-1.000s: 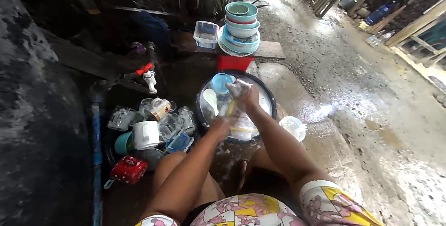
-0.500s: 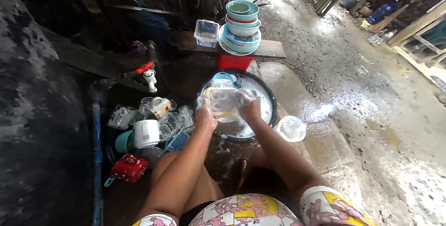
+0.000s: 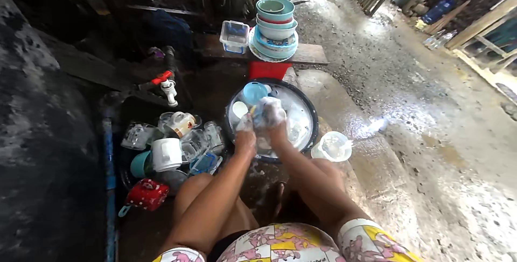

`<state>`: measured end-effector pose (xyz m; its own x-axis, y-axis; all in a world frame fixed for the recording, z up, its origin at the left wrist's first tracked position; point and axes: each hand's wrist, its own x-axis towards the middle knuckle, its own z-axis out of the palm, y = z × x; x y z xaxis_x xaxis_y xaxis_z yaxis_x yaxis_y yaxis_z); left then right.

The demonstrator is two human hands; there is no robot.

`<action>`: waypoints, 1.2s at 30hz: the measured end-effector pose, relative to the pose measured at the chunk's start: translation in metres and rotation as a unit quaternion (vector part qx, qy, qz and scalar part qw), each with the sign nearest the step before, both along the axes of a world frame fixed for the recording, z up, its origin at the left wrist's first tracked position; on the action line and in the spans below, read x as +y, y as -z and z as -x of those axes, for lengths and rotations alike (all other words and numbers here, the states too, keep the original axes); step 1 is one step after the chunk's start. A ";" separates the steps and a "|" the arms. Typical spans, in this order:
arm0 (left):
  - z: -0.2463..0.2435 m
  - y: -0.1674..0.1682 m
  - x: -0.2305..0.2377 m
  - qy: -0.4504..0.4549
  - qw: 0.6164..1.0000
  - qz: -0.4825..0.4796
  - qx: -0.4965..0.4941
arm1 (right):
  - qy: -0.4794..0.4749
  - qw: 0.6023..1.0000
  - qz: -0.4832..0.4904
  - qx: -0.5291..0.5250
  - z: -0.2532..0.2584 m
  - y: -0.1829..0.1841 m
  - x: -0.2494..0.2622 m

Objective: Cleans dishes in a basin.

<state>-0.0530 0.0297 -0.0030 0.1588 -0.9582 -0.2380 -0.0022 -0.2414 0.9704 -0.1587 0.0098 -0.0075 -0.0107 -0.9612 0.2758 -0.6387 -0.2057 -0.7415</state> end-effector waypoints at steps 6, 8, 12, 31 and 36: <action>-0.021 -0.002 -0.016 -0.116 0.980 0.057 0.149 | -0.063 0.972 -0.040 0.221 0.025 -0.007 0.002; -0.013 -0.004 -0.011 -0.106 0.985 0.049 0.125 | -0.006 0.965 -0.097 0.244 0.039 -0.008 -0.012; -0.004 0.003 -0.007 -0.040 0.998 0.038 -0.006 | -0.055 0.974 -0.094 0.201 0.009 -0.003 -0.005; -0.010 -0.009 -0.023 -0.143 0.971 0.028 0.190 | 0.002 0.974 -0.140 0.178 0.035 -0.016 -0.027; -0.005 0.002 -0.019 -0.106 0.986 0.012 0.129 | -0.203 0.974 -0.044 0.089 0.008 0.002 -0.013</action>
<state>-0.0477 0.0106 -0.0053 0.2925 -0.9159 -0.2748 0.2932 -0.1876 0.9375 -0.1666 -0.0033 -0.0092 0.4157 -0.8961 0.1553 -0.6379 -0.4090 -0.6525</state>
